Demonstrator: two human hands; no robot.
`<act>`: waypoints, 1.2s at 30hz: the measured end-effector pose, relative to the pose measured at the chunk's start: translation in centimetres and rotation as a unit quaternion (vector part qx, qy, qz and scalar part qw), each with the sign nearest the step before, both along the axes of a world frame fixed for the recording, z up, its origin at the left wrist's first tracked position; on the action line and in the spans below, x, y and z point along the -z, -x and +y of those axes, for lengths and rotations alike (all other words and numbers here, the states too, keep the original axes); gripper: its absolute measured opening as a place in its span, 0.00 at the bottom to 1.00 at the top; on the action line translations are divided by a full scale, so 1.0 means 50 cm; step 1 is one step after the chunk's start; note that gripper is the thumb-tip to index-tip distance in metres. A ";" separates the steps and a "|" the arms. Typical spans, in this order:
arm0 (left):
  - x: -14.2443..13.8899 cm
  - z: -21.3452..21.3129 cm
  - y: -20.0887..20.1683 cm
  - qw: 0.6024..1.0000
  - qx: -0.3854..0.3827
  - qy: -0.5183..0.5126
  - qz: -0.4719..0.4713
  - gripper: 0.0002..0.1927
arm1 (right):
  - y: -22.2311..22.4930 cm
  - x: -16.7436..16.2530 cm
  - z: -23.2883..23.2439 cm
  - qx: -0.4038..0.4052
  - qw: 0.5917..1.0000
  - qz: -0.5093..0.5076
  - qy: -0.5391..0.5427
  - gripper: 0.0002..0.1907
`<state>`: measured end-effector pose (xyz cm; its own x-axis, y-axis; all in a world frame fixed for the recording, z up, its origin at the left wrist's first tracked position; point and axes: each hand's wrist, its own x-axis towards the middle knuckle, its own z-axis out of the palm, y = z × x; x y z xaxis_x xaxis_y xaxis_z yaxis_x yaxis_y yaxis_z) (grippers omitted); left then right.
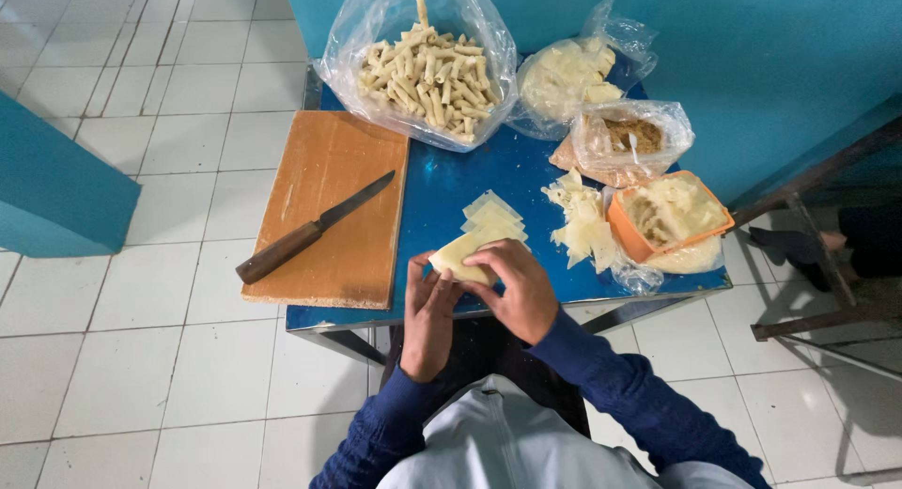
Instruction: The person sits at a table and assembles filled snack pieces. They take thin white cracker-like pieces, spoon brown paste from a plastic container onto them, fold or press the pieces together by hand, and place the finished pieces in a growing stack on the table, repeating the cycle.
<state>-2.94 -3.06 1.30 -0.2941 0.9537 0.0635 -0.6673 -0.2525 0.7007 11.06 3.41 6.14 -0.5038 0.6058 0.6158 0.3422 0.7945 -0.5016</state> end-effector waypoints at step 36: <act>-0.008 -0.022 0.031 0.990 -0.029 0.031 0.137 0.14 | -0.114 0.157 0.159 -0.083 0.694 0.371 0.612 0.03</act>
<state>-4.47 -4.14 1.72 -0.3280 0.9403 0.0906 -0.4358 -0.2357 0.8687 16.76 11.37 -1.71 -0.4490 0.8751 -0.1806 -0.4153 -0.3834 -0.8249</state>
